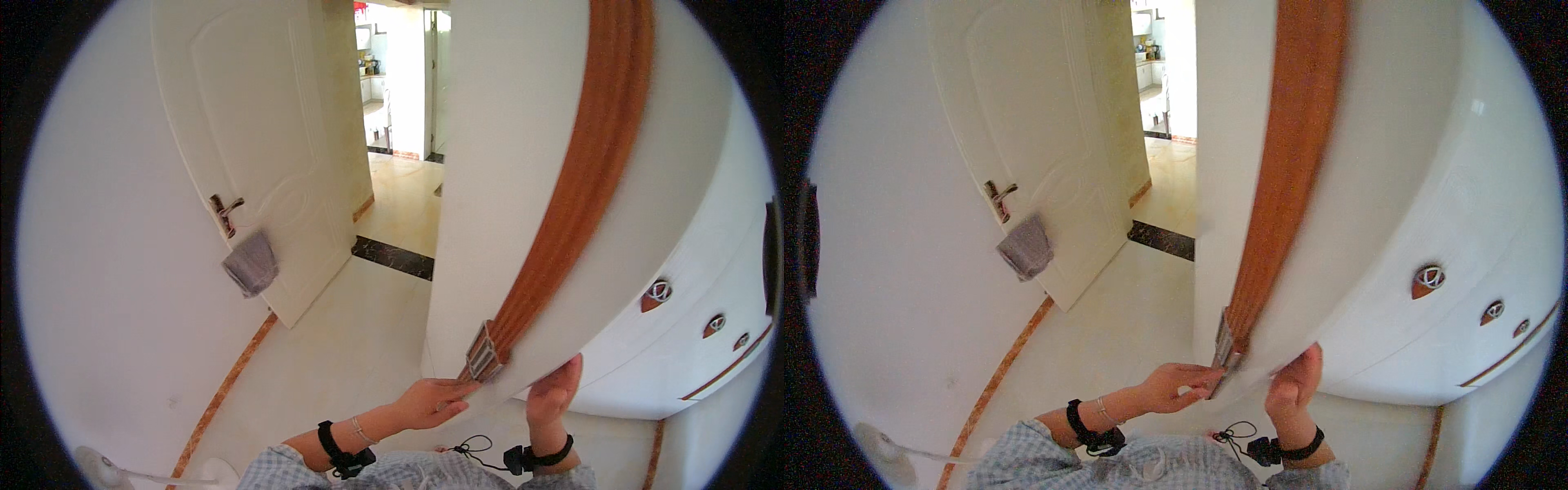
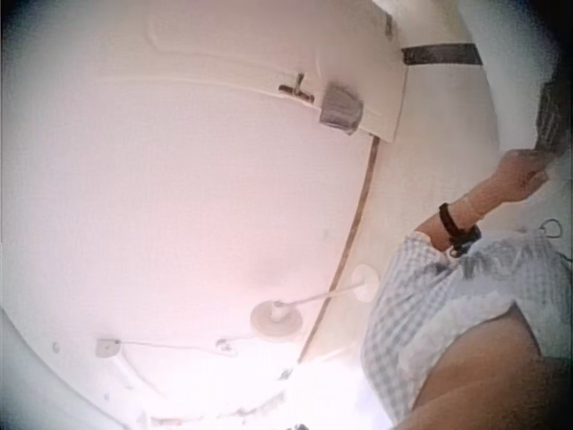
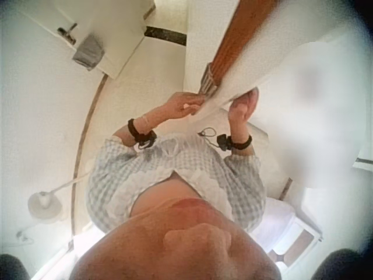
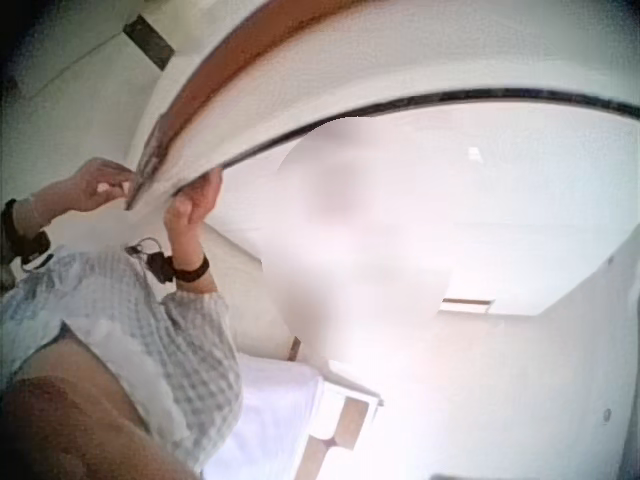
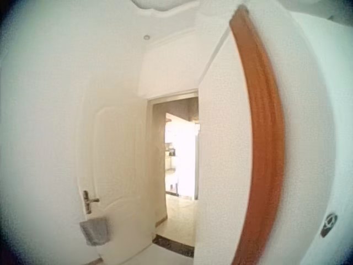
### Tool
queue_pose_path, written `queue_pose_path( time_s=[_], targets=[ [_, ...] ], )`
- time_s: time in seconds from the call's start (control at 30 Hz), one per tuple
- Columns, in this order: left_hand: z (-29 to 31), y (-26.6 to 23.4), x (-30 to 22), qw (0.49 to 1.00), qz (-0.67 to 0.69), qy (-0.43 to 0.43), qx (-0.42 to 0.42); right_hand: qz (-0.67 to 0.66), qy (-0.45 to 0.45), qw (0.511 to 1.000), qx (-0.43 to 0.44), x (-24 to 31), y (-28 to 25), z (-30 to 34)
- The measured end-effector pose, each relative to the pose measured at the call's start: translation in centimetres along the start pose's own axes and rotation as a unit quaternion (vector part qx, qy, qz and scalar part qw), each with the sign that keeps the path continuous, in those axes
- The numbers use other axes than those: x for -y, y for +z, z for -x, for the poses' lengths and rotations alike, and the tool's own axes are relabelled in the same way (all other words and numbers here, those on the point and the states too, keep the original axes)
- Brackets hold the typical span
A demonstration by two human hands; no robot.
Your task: The person takes clothing items from a table and bed, places them onto hangers, and hangs them onto a rack and inside a wardrobe.
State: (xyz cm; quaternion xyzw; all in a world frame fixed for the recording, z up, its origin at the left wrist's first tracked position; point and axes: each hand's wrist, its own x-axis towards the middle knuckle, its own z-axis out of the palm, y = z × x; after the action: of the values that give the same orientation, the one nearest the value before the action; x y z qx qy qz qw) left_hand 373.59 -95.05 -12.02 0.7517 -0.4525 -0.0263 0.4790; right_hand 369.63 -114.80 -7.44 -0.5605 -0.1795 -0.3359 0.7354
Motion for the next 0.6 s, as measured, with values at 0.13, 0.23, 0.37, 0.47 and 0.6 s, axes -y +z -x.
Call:
queue_pose_path(
  time_s=[0.13, 0.23, 0.37, 0.47, 0.6],
  targets=[
    [-5.7, 3.7, 0.3, 0.995, -0.001, -0.014, 0.103, 0.322, 0.005, 0.942, -0.095, 2.1, -4.6, -3.8],
    [-8.6, 6.4, 2.4, 0.993, -0.059, 0.085, 0.052, 0.263, -0.013, 0.946, -0.189, -0.1, -8.1, -7.9],
    [-10.3, 6.9, 3.2, 0.996, 0.016, -0.053, 0.07, 0.29, 0.037, 0.929, -0.227, -3.6, -11.9, -13.3],
    [-10.0, 7.7, 5.3, 0.994, 0.055, -0.084, 0.031, 0.379, -0.075, 0.89, -0.242, -4.2, -13.3, -15.5],
    [-7.1, 6.4, 8.1, 0.985, 0.017, -0.169, -0.032, 0.49, -0.265, 0.792, -0.251, -7.9, -11.9, -17.0]
  ],
)
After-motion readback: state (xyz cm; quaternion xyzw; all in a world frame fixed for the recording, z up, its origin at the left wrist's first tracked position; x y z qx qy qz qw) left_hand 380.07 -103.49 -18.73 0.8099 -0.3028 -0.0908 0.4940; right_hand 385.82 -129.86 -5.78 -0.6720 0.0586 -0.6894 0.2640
